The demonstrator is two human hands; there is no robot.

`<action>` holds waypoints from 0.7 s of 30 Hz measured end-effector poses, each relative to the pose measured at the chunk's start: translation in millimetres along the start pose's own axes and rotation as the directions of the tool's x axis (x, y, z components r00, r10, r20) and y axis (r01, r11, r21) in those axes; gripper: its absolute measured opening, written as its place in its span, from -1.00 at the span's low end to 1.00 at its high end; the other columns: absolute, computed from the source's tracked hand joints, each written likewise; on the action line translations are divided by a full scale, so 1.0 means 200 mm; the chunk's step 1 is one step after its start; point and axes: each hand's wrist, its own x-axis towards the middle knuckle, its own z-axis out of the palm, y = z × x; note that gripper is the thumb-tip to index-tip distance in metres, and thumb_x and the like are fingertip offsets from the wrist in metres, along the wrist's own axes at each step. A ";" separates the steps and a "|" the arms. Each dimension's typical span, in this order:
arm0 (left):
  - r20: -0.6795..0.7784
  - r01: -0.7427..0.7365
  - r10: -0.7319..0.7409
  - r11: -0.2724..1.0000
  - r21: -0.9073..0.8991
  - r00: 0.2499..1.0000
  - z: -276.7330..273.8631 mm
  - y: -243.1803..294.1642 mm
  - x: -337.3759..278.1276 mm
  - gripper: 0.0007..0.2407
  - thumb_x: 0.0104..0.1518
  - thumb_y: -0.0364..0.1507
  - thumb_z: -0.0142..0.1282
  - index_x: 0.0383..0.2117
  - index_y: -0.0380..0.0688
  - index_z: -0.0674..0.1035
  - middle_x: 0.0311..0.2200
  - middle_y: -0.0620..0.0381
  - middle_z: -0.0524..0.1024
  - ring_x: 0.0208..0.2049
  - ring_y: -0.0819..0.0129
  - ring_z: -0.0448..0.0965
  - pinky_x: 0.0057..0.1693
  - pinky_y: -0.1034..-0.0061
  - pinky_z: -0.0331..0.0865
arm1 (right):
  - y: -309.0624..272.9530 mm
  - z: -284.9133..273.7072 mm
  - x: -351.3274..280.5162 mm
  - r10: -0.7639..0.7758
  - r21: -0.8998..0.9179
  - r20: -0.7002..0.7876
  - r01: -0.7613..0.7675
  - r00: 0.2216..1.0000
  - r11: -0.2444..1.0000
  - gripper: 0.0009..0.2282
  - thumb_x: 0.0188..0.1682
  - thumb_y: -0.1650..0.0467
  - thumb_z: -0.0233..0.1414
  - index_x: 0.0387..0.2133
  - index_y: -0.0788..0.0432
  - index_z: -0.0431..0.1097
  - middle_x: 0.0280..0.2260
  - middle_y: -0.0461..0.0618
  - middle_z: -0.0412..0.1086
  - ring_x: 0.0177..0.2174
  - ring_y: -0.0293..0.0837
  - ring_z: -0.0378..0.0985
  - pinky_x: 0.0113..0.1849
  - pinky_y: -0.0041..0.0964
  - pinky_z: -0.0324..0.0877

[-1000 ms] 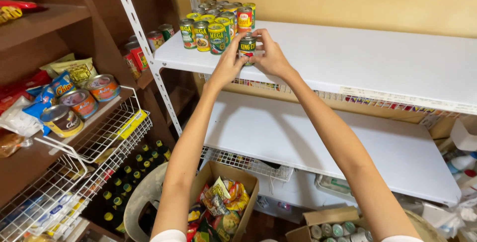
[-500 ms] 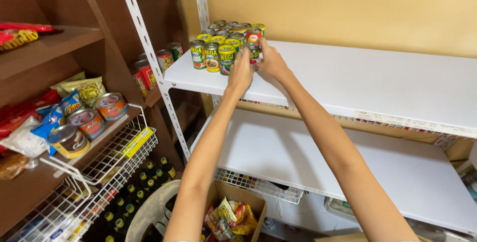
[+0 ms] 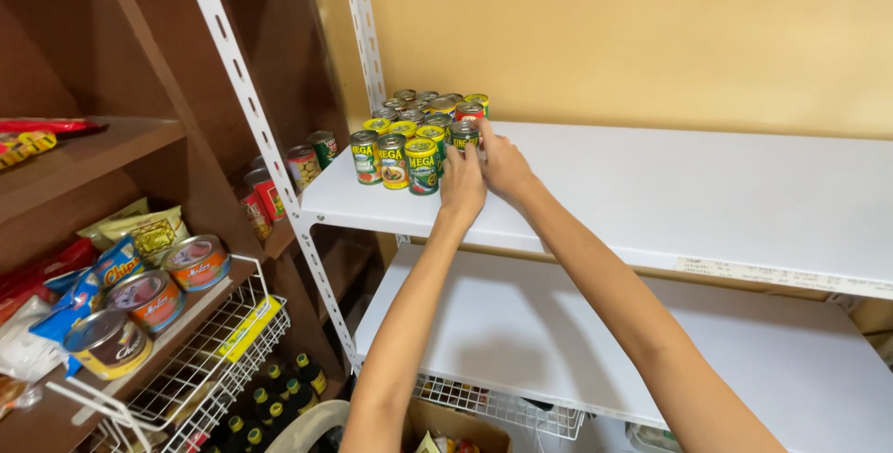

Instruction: Stocking canned food items from cardboard boxes onto metal storage shelves.

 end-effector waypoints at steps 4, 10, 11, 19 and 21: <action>-0.023 -0.023 0.021 0.997 -0.072 1.000 0.03 -0.06 0.00 -0.67 0.00 -0.62 0.14 -0.08 -0.31 0.37 -0.08 -0.43 0.32 -0.09 -0.37 0.45 -0.01 -0.05 0.42 | 0.01 0.02 0.00 -0.013 -0.057 -0.015 0.012 1.000 0.998 -0.45 -0.12 0.49 0.08 0.17 0.05 0.06 -0.21 0.36 0.49 -0.19 0.40 0.53 -0.22 0.21 0.43; -0.046 0.003 -0.011 0.987 -0.161 0.999 0.00 -0.05 -0.02 -0.73 0.11 -0.61 0.08 -0.06 -0.28 0.37 -0.10 -0.40 0.31 -0.11 -0.39 0.45 -0.01 -0.08 0.37 | -0.03 0.02 -0.03 -0.008 -0.151 -0.037 0.002 0.999 0.989 -0.47 -0.05 0.48 0.03 0.22 0.11 0.02 -0.18 0.43 0.42 -0.25 0.46 0.51 -0.25 0.26 0.41; -0.059 -0.003 -0.007 0.984 -0.177 0.998 0.00 -0.04 -0.02 -0.74 0.13 -0.61 0.08 -0.06 -0.28 0.37 -0.09 -0.40 0.30 -0.11 -0.39 0.45 -0.01 -0.07 0.38 | -0.04 0.02 -0.03 0.001 -0.152 -0.022 -0.005 1.000 0.988 -0.44 -0.06 0.48 0.03 0.24 0.10 -0.01 -0.19 0.43 0.42 -0.26 0.45 0.52 -0.25 0.26 0.42; -0.024 0.049 -0.056 0.973 -0.225 0.998 0.00 -0.05 -0.02 -0.74 0.17 -0.58 0.04 -0.02 -0.24 0.36 -0.02 -0.39 0.28 -0.07 -0.40 0.46 -0.01 -0.06 0.40 | 0.02 0.06 -0.01 0.014 -0.127 0.000 -0.014 1.000 0.992 -0.43 -0.04 0.49 0.00 0.29 0.09 0.00 -0.18 0.41 0.45 -0.23 0.41 0.53 -0.24 0.25 0.42; -0.029 0.025 -0.034 0.967 -0.253 0.999 0.02 -0.06 -0.01 -0.69 0.16 -0.58 0.04 0.03 -0.25 0.35 -0.01 -0.42 0.28 -0.06 -0.42 0.44 0.00 -0.08 0.38 | 0.02 0.05 -0.01 0.014 -0.154 -0.009 -0.015 1.000 0.988 -0.41 -0.06 0.51 -0.01 0.30 0.09 0.01 -0.15 0.43 0.44 -0.23 0.42 0.53 -0.22 0.25 0.41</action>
